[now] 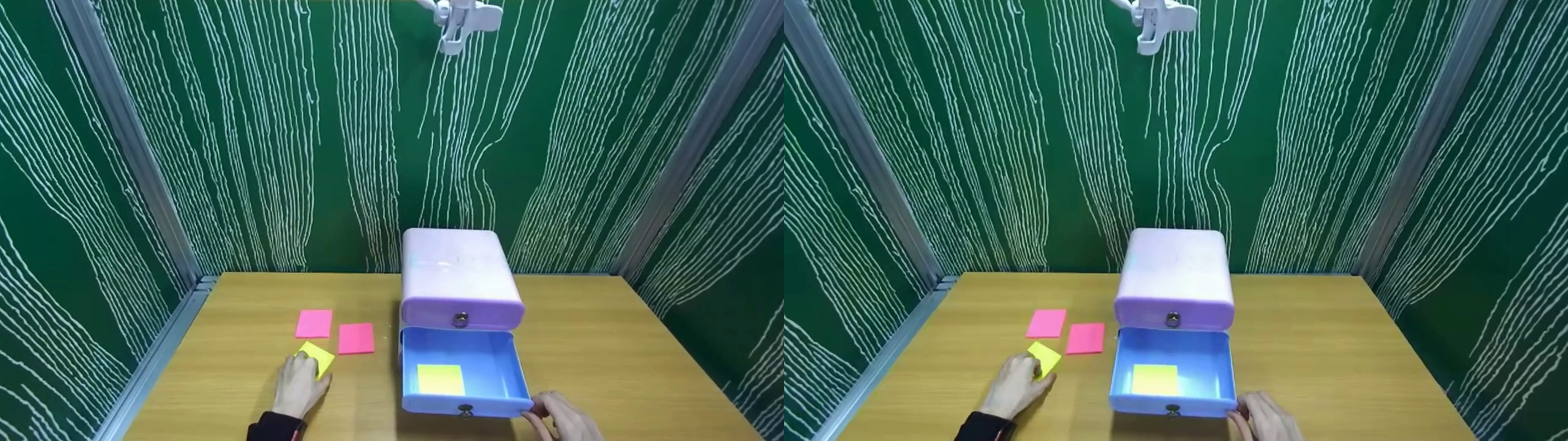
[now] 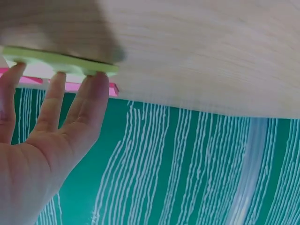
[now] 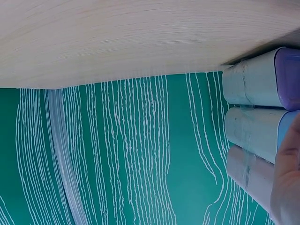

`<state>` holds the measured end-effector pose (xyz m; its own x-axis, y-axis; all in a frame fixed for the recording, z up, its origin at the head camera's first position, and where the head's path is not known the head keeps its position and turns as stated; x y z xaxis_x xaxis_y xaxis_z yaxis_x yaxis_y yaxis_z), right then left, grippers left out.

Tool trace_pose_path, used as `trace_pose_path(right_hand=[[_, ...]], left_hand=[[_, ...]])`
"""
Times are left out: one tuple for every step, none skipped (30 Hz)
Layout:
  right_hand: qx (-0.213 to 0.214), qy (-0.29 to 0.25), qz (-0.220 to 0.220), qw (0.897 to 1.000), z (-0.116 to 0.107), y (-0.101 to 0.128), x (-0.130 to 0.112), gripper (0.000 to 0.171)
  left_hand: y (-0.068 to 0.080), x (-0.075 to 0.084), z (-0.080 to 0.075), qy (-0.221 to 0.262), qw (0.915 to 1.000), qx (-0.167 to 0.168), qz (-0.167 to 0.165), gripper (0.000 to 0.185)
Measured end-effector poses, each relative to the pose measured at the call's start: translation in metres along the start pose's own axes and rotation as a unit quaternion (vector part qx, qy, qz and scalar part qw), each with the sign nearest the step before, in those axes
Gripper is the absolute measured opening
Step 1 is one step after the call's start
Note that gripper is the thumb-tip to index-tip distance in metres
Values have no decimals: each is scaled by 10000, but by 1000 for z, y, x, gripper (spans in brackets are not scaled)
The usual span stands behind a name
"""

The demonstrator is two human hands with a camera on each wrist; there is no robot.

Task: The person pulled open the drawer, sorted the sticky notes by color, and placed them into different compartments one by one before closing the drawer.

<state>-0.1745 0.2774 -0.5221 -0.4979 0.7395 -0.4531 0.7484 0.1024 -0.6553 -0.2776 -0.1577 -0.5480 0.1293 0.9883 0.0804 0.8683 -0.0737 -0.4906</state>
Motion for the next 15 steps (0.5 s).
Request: trace_pose_path(right_hand=[[34, -12, -119, 9999, 0, 0, 0, 39], [61, -29, -222, 9997, 0, 0, 1, 40], [73, -63, -302, 9995, -1, 0, 1, 40], [70, -81, -324, 9994, 0, 0, 2, 40], [52, -85, -296, 9995, 0, 0, 2, 40], [21, -92, -235, 9997, 0, 1, 2, 40], [-16, -88, -162, 9998, 0, 1, 2, 39], [-45, -92, -106, 9999, 0, 1, 2, 39], [-68, -76, -40, 9999, 0, 1, 2, 39], [-67, -92, -29, 9999, 0, 1, 2, 39], [-54, -107, -35, 9999, 0, 1, 2, 39], [-30, -128, -63, 9999, 0, 1, 2, 39], [3, -137, -122, 9998, 0, 1, 3, 39], [36, -164, -195, 9997, 0, 1, 3, 40], [66, -182, -267, 9995, 0, 1, 3, 41]], left_hand=[[-1, -1, -1, 20, 10000, -54, -36, 31], [-1, -3, -1, 28, 9999, -125, -81, 32], [-1, -5, -2, 4, 9997, -199, -138, 34], [-1, -7, -2, -34, 9993, -312, -207, 37], [-1, -10, -2, -60, 9987, -423, -276, 42], [0, -13, -2, -99, 9981, -510, -340, 45], [1, -15, -1, -140, 9976, -565, -381, 48], [2, -17, -1, -160, 9972, -610, -408, 49], [3, -19, -1, -165, 9970, -633, -424, 52], [3, -21, -1, -126, 9970, -640, -423, 54], [2, -22, -1, -40, 9970, -644, -434, 56], [2, -23, -2, 54, 9967, -669, -458, 58], [2, -24, -2, 175, 9959, -733, -506, 62], [1, -25, -3, 300, 9946, -809, -573, 66], [1, -25, -3, 410, 9931, -884, -647, 70]])
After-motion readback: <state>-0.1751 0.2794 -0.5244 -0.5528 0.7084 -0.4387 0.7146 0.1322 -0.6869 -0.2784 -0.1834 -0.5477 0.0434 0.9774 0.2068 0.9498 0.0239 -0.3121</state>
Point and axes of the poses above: each hand's wrist, its own y-axis away from the middle knuckle, its own z-axis out of the palm, x = y × z, the point moved 3 cm from there along -y, towards the middle knuckle, and after that the axes turned 12 degrees about -y, right-handed, at the moved point
